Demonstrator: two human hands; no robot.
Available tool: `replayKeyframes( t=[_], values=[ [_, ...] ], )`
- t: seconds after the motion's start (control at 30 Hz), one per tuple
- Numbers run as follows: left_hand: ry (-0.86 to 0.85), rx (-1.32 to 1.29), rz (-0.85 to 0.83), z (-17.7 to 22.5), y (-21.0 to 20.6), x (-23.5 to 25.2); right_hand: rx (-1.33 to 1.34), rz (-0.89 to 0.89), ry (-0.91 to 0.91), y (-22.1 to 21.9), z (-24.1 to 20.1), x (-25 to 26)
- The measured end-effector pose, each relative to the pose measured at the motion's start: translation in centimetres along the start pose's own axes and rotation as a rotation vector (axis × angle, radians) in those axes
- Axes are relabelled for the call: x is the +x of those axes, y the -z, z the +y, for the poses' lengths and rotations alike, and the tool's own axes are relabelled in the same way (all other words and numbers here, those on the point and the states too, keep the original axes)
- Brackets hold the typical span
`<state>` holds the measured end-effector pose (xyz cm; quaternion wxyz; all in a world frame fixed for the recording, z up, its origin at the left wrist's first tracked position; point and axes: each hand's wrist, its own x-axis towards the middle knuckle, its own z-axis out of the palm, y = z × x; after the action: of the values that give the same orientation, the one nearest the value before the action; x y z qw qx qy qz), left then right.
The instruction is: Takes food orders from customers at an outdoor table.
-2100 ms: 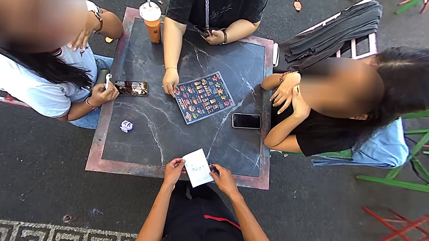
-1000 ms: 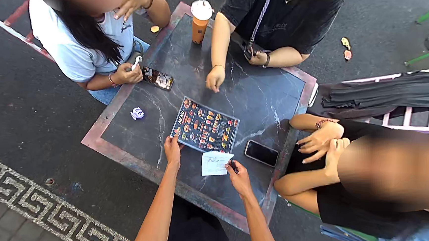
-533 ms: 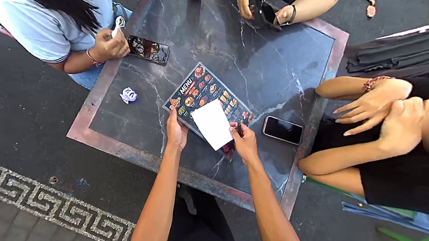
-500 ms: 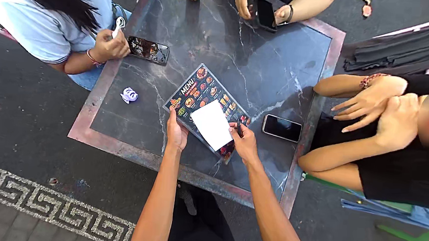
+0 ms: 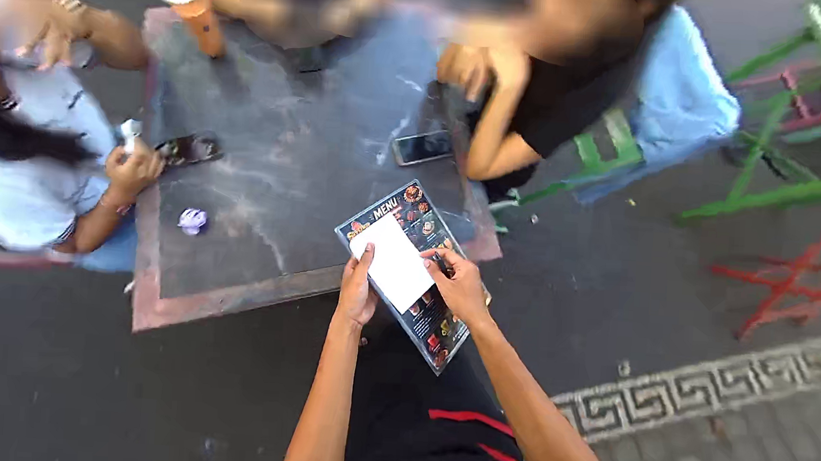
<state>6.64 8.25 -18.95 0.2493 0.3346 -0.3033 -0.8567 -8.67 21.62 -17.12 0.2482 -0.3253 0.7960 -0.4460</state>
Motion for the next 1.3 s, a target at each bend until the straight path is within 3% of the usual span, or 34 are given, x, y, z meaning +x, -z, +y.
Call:
replayKeyframes(
  t=[0.13, 0.23, 0.4, 0.5, 0.6, 0.77, 0.87, 1.07, 1.17, 1.3],
  values=[
    [0.113, 0.141, -0.217, -5.2, -8.2, -0.6, 0.022, 0.277, -0.092, 9.2, 4.1, -7.0],
    [0.175, 0.330, -0.392, -11.3, -17.0, -0.8, 0.079, 0.565, -0.162, 16.4, 7.9, -12.9],
    [0.269, 0.603, -0.774, -26.2, -33.2, -4.3, 0.229, 1.162, -0.422, 28.7, 15.0, -25.9],
    [0.364, 0.719, -0.990, -36.3, -42.4, -8.7, 0.347, 1.509, -0.343, 35.2, 18.1, -34.7],
    [0.483, 0.800, -1.188, -46.3, -51.7, -13.8, 0.494, 1.729, -0.209, 42.6, 20.1, -42.2],
    [0.721, 0.865, -1.384, -60.5, -66.8, -22.1, 0.714, 1.835, 0.111, 55.9, 23.5, -49.0],
    [0.779, 0.867, -1.470, -66.0, -74.5, -26.4, 0.773, 1.854, 0.239, 63.2, 26.9, -50.3],
    [0.988, 0.903, -1.458, -78.6, -89.6, -34.1, 0.234, 2.031, -0.098, 80.6, 36.3, -54.7],
    [1.126, 0.887, -1.481, -87.1, -97.8, -37.9, -0.058, 2.058, -0.192, 89.4, 42.3, -58.9],
    [1.333, 0.967, -1.561, -98.4, -108.6, -43.1, -0.275, 2.113, -0.529, 100.4, 48.8, -64.5]
  ],
)
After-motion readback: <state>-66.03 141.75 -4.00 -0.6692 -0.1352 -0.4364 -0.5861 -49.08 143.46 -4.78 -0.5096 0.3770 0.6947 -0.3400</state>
